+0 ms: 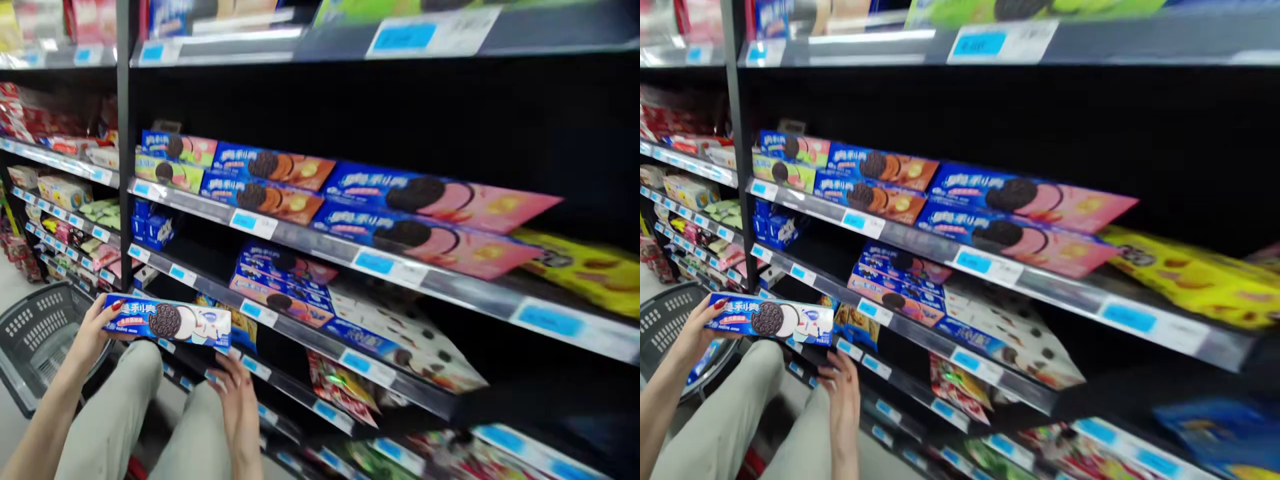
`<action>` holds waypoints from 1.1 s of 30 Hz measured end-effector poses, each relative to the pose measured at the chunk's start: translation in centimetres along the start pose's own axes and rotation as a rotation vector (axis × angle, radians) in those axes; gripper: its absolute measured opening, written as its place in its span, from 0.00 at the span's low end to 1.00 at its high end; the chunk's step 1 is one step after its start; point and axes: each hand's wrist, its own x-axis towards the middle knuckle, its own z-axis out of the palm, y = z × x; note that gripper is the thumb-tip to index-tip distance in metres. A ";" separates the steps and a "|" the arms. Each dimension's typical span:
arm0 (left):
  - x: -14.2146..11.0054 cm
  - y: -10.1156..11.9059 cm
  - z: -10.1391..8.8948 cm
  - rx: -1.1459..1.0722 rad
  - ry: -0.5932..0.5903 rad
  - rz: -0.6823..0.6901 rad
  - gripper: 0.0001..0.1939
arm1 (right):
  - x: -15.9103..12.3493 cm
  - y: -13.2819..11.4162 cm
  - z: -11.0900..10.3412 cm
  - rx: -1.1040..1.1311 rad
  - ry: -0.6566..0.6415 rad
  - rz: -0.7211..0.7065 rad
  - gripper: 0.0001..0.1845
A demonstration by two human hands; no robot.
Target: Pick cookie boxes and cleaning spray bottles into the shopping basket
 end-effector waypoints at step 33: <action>0.2 -6.0 -6.8 0.217 -0.529 0.254 0.23 | -7.2 1.7 -3.2 -0.213 -0.059 -0.426 0.17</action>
